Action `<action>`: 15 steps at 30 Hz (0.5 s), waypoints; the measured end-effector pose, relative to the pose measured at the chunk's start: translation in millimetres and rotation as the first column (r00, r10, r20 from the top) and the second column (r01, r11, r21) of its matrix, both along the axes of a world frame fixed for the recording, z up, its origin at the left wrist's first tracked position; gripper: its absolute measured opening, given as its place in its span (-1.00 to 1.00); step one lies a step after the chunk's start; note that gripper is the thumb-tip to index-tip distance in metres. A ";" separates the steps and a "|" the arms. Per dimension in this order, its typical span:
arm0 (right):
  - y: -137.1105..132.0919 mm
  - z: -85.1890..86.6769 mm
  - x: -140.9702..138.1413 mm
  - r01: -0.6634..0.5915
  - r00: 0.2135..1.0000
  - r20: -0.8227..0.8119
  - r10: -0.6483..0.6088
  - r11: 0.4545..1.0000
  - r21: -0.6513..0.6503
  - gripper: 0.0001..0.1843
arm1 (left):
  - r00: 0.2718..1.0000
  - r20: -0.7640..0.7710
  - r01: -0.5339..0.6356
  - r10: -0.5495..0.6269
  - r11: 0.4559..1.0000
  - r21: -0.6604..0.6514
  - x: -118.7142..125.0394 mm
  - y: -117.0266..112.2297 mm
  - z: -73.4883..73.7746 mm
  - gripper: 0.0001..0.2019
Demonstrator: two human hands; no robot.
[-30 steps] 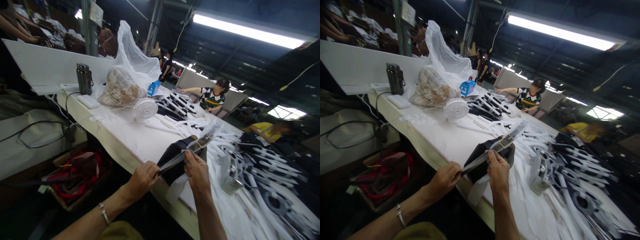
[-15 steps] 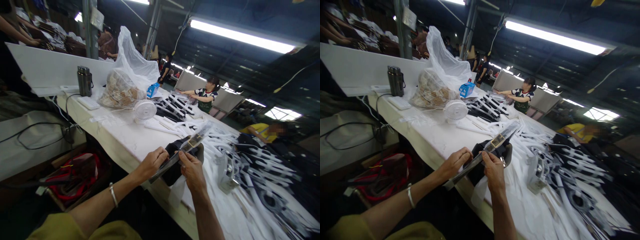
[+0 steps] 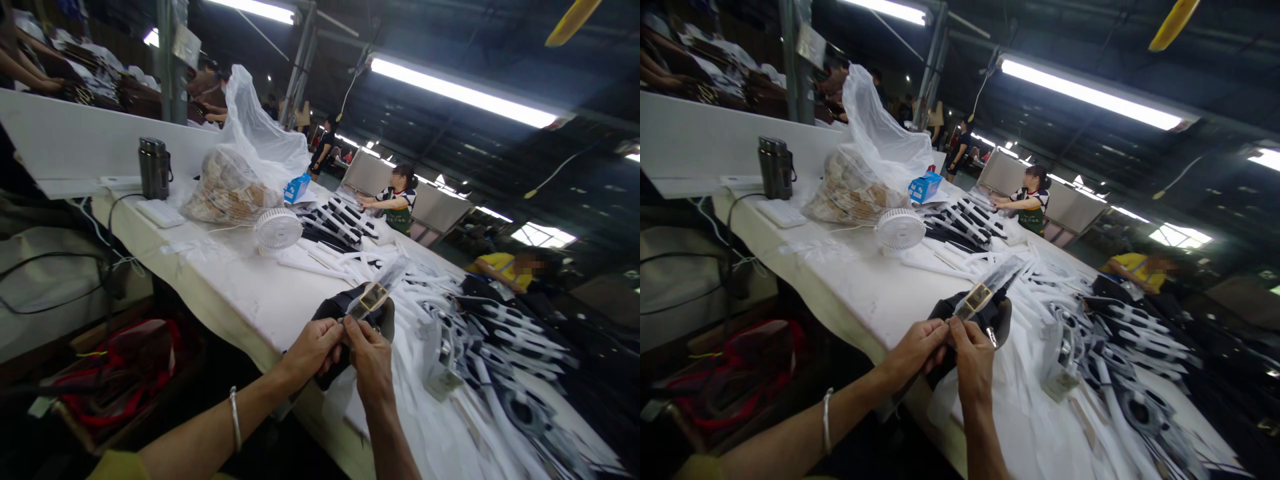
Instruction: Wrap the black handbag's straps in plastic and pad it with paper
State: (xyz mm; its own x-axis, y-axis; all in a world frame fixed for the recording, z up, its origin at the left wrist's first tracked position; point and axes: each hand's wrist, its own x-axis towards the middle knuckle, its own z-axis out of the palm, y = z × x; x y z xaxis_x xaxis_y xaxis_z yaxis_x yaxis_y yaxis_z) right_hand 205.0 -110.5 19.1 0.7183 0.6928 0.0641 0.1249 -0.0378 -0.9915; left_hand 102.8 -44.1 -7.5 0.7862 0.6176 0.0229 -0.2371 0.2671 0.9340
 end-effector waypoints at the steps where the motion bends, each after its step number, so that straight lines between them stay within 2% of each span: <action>1: 0.7 -0.1 0.7 0.014 1.000 0.021 -0.014 1.000 0.006 -0.50 | 1.000 0.011 -0.009 0.009 1.000 0.022 0.2 -1.0 1.1 -0.51; 6: -1.5 4.9 4.0 0.034 0.996 0.083 -0.032 0.999 -0.017 -0.48 | 0.998 -0.006 -0.057 0.057 0.998 0.013 4.0 -6.0 1.7 -0.57; 9: -17.0 14.2 18.8 0.001 0.999 0.041 0.002 0.997 -0.081 -0.47 | 0.996 -0.036 -0.086 0.087 0.996 0.031 5.6 -6.5 1.2 -0.62; 12: -51.5 24.1 56.8 0.085 0.996 -0.011 -0.087 0.987 -0.140 -0.47 | 0.993 -0.060 -0.097 0.099 0.995 0.037 4.8 -4.7 4.8 -0.65; 15: -98.4 27.7 113.7 0.320 0.946 0.006 -0.323 0.936 -0.143 -0.43 | 0.991 -0.070 -0.108 0.111 0.994 0.034 3.9 -2.1 9.4 -0.66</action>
State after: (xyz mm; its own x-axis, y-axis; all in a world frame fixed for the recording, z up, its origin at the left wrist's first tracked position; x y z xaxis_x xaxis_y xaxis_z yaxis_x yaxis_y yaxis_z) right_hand 318.7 -209.0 46.7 0.9043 0.4257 -0.0312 0.0663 -0.2122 -0.9750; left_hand 106.8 -46.1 1.9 0.7142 0.6999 -0.0114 -0.1951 0.2148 0.9570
